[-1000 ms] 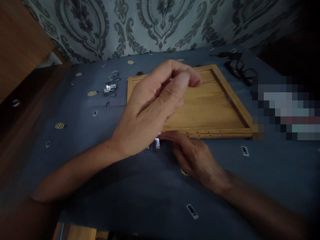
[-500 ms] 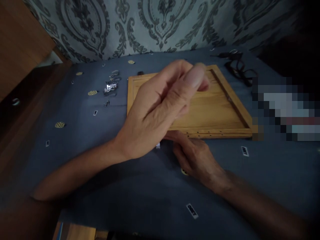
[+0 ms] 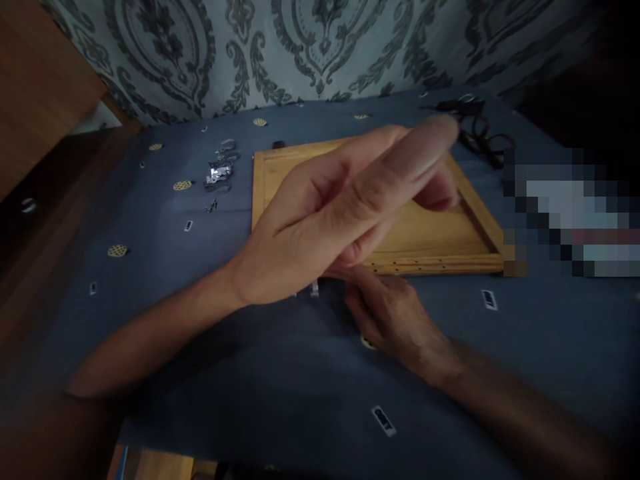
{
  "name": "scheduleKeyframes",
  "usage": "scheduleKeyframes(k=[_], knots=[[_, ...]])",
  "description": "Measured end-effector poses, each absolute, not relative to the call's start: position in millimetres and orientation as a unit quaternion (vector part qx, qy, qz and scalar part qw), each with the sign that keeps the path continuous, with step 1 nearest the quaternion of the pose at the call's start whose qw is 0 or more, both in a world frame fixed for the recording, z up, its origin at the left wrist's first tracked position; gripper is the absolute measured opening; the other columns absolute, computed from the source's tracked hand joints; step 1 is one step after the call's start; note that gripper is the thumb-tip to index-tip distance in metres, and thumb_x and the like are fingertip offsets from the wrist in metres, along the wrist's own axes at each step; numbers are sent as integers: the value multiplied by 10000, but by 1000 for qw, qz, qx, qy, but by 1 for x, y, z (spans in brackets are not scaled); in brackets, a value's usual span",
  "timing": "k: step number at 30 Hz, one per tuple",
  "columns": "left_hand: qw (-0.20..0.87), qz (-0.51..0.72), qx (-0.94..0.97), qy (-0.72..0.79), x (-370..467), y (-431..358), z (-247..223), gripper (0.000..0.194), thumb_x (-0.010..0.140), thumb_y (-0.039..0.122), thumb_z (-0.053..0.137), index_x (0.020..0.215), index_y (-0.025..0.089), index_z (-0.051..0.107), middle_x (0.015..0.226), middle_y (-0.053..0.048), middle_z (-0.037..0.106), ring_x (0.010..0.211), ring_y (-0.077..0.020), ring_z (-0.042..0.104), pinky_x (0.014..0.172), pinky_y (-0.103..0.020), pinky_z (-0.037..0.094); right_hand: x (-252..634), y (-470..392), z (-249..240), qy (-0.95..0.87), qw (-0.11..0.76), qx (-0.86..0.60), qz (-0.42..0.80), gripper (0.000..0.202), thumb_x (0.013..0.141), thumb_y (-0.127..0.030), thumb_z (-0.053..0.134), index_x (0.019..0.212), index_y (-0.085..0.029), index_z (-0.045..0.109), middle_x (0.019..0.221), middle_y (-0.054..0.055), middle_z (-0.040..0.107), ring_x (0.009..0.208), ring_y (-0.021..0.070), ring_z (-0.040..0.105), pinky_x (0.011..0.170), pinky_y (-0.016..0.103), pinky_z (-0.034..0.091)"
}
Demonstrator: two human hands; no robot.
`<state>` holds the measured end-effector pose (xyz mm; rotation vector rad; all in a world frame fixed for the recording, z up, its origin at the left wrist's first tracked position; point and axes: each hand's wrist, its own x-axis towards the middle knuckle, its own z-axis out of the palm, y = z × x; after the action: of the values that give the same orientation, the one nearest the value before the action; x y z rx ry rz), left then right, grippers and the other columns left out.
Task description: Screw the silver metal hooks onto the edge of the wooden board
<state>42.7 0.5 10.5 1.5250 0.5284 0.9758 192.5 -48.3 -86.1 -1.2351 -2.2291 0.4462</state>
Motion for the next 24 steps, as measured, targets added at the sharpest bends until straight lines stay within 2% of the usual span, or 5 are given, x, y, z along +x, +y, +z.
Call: scheduleKeyframes(k=[5, 11, 15, 20, 24], knots=[[542, 517, 612, 257, 44, 3, 7, 261, 967, 285, 459, 750, 167, 542, 557, 47, 398, 485, -44, 370, 488, -203, 341, 193, -49, -85, -824, 270, -457, 196, 390, 850, -77, 364, 1154, -208, 570, 854, 43, 741, 661, 184, 699, 609, 285, 525], [572, 507, 598, 243, 50, -3, 5, 331, 970, 316, 441, 679, 166, 489, 487, 78, 285, 405, -13, 204, 430, -178, 217, 192, -48, -84, -831, 269, -462, 154, 377, 842, -93, 369, 1128, -214, 583, 719, 0, 715, 533, 149, 644, 510, 242, 465], [592, 449, 624, 244, 48, -1, 9, 376, 987, 351, 351, 733, 165, 558, 413, 106, 193, 345, 0, 151, 453, -164, 294, 192, -48, -84, -831, 265, -466, 149, 390, 831, -99, 372, 1131, -223, 589, 683, -9, 699, 544, 152, 637, 530, 247, 468], [541, 478, 645, 251, 46, 0, 8, 347, 988, 296, 358, 741, 153, 555, 521, 69, 350, 423, -8, 308, 471, -158, 296, 193, -49, -85, -829, 268, -464, 160, 378, 856, -90, 367, 1137, -221, 582, 806, 12, 736, 570, 143, 653, 542, 248, 470], [545, 506, 610, 274, 49, -4, 5, 329, 988, 355, 402, 774, 156, 554, 525, 51, 395, 465, -34, 376, 471, -179, 331, 192, -49, -85, -831, 277, -460, 145, 361, 861, -91, 369, 1119, -186, 603, 656, -2, 677, 478, 139, 594, 494, 247, 423]])
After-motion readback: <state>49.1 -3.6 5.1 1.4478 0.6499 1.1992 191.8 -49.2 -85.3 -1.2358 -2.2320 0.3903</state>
